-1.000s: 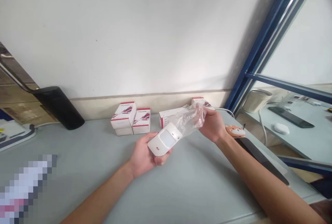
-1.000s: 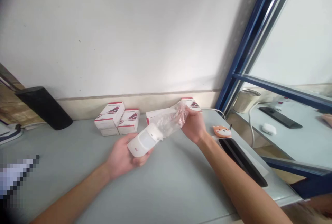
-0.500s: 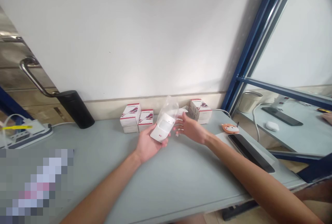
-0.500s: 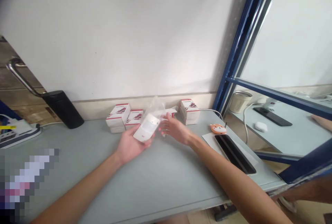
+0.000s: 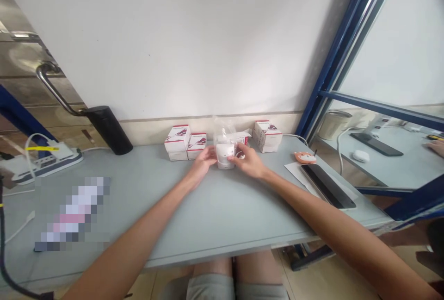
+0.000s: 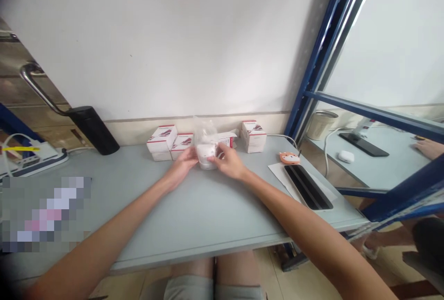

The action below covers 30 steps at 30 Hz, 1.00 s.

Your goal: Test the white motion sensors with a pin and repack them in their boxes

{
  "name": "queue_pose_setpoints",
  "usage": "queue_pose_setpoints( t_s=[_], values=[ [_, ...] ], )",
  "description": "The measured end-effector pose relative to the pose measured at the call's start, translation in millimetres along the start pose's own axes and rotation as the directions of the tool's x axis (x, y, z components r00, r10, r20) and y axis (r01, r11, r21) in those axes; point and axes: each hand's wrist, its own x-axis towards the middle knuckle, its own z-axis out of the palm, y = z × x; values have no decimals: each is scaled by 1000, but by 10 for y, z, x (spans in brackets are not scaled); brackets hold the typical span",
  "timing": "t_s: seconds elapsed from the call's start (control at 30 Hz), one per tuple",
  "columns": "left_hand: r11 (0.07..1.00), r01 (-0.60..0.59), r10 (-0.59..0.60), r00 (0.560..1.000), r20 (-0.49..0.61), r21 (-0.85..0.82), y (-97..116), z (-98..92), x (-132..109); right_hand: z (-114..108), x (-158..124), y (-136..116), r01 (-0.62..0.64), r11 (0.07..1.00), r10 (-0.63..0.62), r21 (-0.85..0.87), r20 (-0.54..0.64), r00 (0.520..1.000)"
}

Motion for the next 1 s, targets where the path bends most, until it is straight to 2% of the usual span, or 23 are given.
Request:
queue_pose_setpoints(
  t_s=[0.17,0.37,0.57,0.7,0.83,1.0],
  values=[
    [984,-140,137,990,32,112,85,58,-36,19,12,55,107,981,-100,-163,48,994],
    [941,-201,203,979,23,273,53,83,-10,-1,40,97,215,913,-202,-346,74,977],
    [904,-191,160,981,110,383,30,-56,-19,-69,31,89,273,850,-245,-451,119,962],
    [890,-178,144,983,112,420,41,-51,-109,-60,29,115,266,836,-234,-481,127,964],
    [913,-158,128,986,105,377,83,1,-150,-35,17,132,280,820,-229,-499,162,960],
    [938,-137,113,989,91,317,54,-7,-75,12,-13,157,290,802,-221,-523,193,956]
  ],
)
